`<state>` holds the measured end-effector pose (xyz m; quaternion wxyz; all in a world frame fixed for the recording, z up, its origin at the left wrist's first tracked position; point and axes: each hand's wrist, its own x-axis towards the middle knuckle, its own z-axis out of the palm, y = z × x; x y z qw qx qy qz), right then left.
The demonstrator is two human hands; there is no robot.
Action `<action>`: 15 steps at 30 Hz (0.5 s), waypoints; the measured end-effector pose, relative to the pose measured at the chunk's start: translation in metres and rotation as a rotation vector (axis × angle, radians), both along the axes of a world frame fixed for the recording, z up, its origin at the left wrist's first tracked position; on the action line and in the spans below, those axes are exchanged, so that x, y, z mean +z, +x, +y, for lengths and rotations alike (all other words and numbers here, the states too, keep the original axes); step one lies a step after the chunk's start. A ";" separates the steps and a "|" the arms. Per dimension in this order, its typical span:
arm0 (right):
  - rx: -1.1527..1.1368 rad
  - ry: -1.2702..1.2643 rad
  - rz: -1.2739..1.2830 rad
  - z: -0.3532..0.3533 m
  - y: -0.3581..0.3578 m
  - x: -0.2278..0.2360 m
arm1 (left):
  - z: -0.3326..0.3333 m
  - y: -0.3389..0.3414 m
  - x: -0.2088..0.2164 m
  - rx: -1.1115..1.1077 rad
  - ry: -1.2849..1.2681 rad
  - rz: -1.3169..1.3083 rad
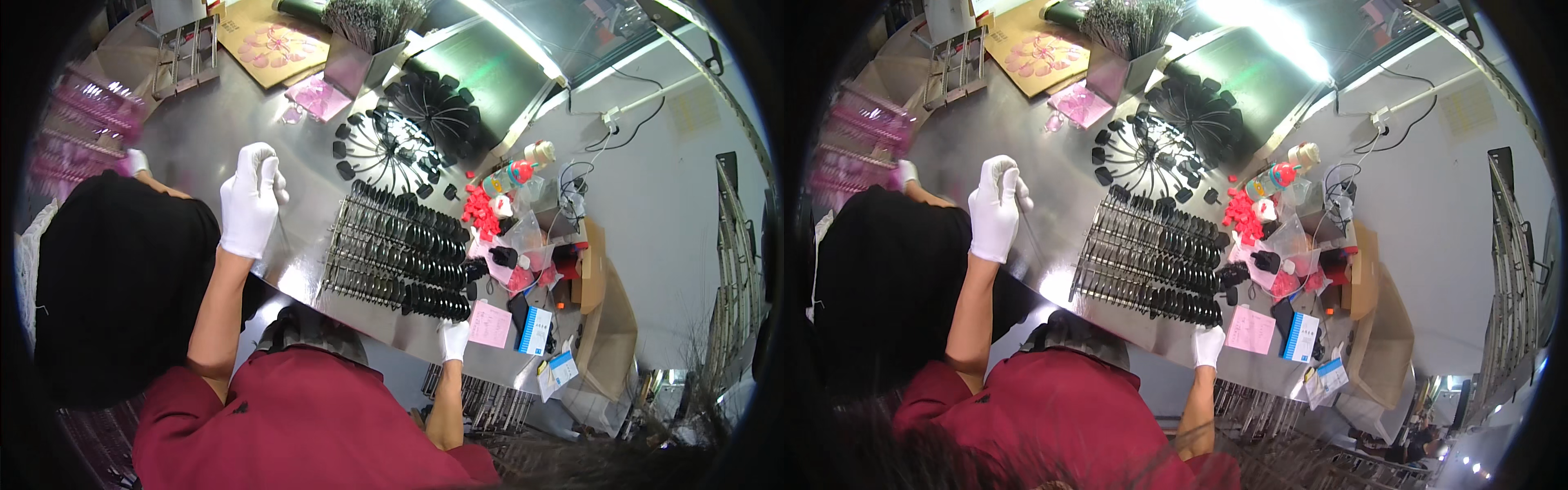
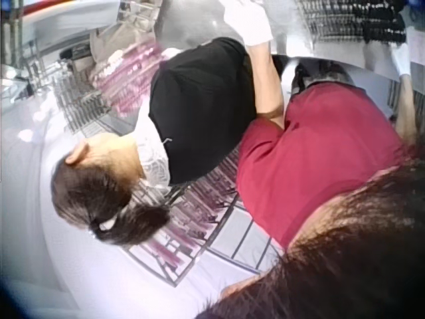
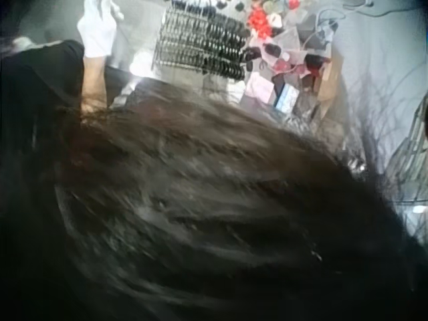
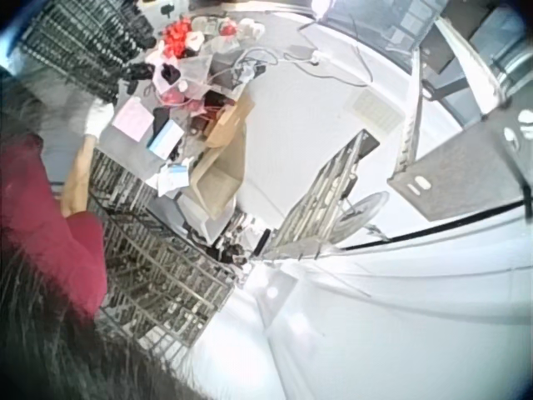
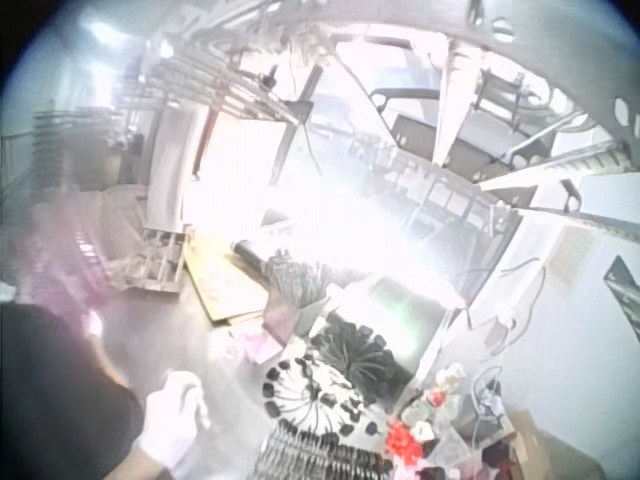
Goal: The person assembles hair extensions by inserting black hair bundles into a metal rack and securing them with a thin wire. A coworker works nearby with pink hair bundles. The person repeatedly handles the rack and hair bundles, adjusting and securing them throughout the clip.
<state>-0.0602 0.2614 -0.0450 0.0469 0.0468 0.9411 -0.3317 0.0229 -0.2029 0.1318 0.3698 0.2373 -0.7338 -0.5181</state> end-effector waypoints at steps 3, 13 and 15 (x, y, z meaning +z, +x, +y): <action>-0.016 -0.075 0.082 -0.003 0.000 0.010 | -0.014 -0.009 0.001 0.011 0.245 0.022; 0.099 -0.227 0.250 0.006 -0.014 0.010 | -0.064 0.004 -0.011 0.083 0.554 0.104; 0.122 -0.171 0.193 0.019 -0.024 0.003 | -0.066 0.001 -0.017 0.107 0.559 0.082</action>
